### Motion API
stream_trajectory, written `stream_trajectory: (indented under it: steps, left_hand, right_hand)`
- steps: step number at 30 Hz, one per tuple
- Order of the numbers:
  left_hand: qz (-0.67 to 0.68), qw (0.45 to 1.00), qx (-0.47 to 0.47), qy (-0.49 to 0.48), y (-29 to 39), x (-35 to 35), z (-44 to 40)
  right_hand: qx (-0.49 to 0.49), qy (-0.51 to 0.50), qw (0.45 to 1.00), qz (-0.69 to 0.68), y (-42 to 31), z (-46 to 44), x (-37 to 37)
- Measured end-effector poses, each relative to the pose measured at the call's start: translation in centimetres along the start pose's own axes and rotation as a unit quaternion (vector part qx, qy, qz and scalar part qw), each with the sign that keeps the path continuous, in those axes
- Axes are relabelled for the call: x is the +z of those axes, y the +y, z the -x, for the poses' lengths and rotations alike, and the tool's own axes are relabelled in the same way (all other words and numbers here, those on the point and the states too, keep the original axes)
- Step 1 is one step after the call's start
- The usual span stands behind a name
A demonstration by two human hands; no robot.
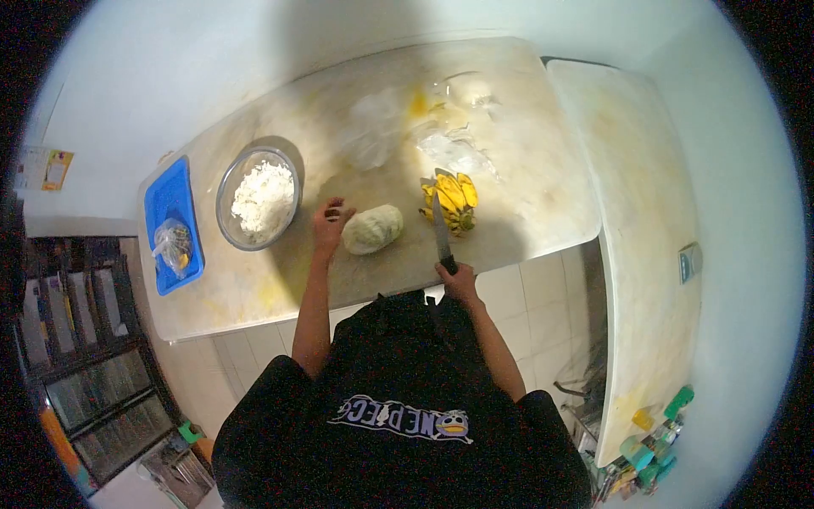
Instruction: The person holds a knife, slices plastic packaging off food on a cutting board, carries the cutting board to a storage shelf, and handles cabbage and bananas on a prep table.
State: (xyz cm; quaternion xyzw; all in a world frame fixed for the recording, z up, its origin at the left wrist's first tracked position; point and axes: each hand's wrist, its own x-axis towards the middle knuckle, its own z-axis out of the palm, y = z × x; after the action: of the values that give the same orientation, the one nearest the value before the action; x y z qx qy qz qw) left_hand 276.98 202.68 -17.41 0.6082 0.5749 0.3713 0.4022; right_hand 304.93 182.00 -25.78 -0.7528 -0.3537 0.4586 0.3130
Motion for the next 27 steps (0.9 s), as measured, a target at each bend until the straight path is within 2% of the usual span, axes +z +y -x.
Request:
stream_trajectory:
  steps: [4,6,8,10,11,13,17,19,20,22,24,26,27]
  left_hand:
    - [0.047,0.995,0.050,0.068,-0.9,-1.5,-1.6]
    - [-0.084,0.978,0.146,0.119,-1.6,-3.2,-3.2]
    - [-0.263,0.925,0.198,0.192,-0.1,-5.0,-3.7]
    - [-0.421,0.891,0.022,0.170,1.1,-5.5,-3.7]
    - [-0.419,0.893,0.034,0.164,0.6,-5.8,-3.8]
    - [-0.450,0.887,-0.091,0.051,-1.3,-6.3,-4.5]
    - [-0.451,0.889,-0.065,0.047,-2.3,-6.8,-5.1]
    - [-0.383,0.923,0.035,0.022,-1.6,-6.4,-4.7]
    - [-0.386,0.922,0.033,0.024,-1.5,-5.5,-4.6]
    - [-0.384,0.921,0.053,-0.028,-1.0,-2.7,-3.6]
    - [-0.274,0.950,0.142,-0.046,1.1,-0.4,-1.4]
    - [-0.289,0.937,0.169,-0.098,3.6,1.2,-0.1]
    - [-0.298,0.935,0.154,-0.119,5.4,2.0,0.6]
  right_hand:
    - [-0.019,-0.003,1.000,0.001,-1.9,0.6,-0.6]
    - [-0.033,0.004,0.999,-0.011,-2.4,1.2,-1.0]
    - [-0.033,-0.017,0.999,0.007,-3.0,1.4,-1.2]
    - [-0.026,0.007,1.000,0.013,-2.9,1.6,-1.2]
    - [-0.024,-0.008,1.000,0.011,-2.5,1.5,-1.1]
    - [-0.057,-0.006,0.998,0.040,-2.0,1.2,-0.9]
    - [-0.058,0.000,0.998,0.018,-2.5,1.8,-0.8]
    - [-0.068,0.012,0.997,0.033,-3.0,2.0,-1.2]
    - [-0.069,0.008,0.997,0.032,-3.2,1.9,-1.4]
    - [0.006,-0.052,0.999,0.016,-3.2,1.6,-2.0]
    - [-0.002,-0.052,0.998,0.027,-1.8,0.8,-1.4]
    - [-0.010,-0.063,0.997,0.036,-1.5,0.9,-0.8]
    - [-0.031,-0.044,0.998,0.021,-2.2,1.0,-1.1]
